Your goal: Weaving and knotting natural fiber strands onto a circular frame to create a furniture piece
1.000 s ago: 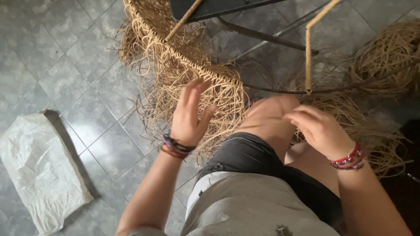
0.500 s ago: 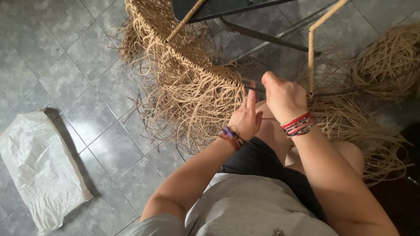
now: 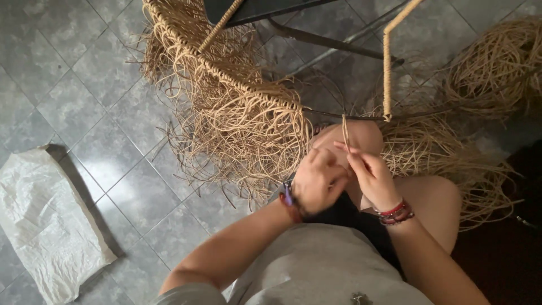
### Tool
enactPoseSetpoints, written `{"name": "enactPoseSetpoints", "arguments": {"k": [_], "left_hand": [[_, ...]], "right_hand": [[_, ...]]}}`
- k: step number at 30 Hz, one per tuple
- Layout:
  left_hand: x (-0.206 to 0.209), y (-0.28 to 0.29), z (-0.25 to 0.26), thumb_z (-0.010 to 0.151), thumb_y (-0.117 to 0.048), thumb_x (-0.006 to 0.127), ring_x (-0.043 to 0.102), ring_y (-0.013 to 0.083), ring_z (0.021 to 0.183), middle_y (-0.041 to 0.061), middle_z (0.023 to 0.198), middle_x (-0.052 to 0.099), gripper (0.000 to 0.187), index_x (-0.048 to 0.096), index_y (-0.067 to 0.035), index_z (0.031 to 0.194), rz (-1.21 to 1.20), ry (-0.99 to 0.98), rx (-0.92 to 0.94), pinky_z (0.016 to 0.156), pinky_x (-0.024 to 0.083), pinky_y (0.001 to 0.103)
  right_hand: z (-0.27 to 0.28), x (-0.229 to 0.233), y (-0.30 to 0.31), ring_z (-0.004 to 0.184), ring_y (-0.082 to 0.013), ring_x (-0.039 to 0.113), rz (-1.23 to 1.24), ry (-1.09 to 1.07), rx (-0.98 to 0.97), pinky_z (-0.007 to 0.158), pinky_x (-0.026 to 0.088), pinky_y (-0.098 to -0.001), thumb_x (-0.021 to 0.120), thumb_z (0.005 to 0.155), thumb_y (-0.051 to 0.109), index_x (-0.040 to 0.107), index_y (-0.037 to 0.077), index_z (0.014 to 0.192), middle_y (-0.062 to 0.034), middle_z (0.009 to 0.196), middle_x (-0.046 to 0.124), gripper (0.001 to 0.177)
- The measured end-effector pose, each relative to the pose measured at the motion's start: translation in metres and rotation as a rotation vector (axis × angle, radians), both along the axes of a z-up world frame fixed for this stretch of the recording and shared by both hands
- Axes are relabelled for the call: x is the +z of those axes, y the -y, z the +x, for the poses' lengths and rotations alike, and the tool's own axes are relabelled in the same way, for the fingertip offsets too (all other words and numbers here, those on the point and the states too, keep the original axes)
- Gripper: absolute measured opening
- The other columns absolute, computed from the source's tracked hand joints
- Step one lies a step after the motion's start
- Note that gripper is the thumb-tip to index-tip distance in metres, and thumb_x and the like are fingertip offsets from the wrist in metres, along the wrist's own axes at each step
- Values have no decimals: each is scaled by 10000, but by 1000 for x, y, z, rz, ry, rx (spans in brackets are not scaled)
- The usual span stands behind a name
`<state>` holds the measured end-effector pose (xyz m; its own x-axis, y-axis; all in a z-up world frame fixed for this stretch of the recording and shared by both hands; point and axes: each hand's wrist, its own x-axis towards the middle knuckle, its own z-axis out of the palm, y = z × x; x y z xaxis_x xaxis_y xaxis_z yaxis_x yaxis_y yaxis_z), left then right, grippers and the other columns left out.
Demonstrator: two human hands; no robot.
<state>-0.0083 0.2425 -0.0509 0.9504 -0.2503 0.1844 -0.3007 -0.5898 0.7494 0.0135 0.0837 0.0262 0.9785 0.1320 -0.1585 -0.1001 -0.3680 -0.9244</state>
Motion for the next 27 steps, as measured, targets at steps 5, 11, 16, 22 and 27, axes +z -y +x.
{"name": "enactPoseSetpoints", "arguments": {"k": [5,11,16,22,27], "left_hand": [[58,-6,27,969,-368,592,654,288,991,-32,919,647,147,657,-237,952,-17,27,-45,855,531,456],[48,10,127,939,-496,525,749,91,599,-225,438,604,205,552,-300,885,109,-421,67,712,613,312],[31,23,142,882,-456,554,754,116,599,-203,392,574,138,587,-323,889,257,-509,44,703,631,330],[87,-9,109,881,-283,690,698,337,870,23,801,662,190,611,-225,1043,-52,15,167,811,569,469],[45,-20,57,911,-182,706,636,329,914,69,971,597,142,669,-118,1033,-150,491,83,798,543,425]], "right_hand": [[7,-6,26,699,-423,684,-249,228,211,577,527,-425,705,949,271,731,10,966,-166,664,653,263],[14,-30,11,716,-225,693,-653,722,-113,663,571,-345,728,974,233,711,88,1224,-28,774,643,290],[17,-30,11,748,-250,690,-609,885,-159,675,567,-345,749,997,206,747,64,1127,-51,859,669,193],[22,-14,17,722,-296,676,-378,593,-10,629,557,-379,748,984,155,769,107,1029,-65,783,661,69],[19,14,5,557,18,424,346,-285,-149,428,393,-153,589,990,80,711,-8,954,-9,739,586,155]]}}
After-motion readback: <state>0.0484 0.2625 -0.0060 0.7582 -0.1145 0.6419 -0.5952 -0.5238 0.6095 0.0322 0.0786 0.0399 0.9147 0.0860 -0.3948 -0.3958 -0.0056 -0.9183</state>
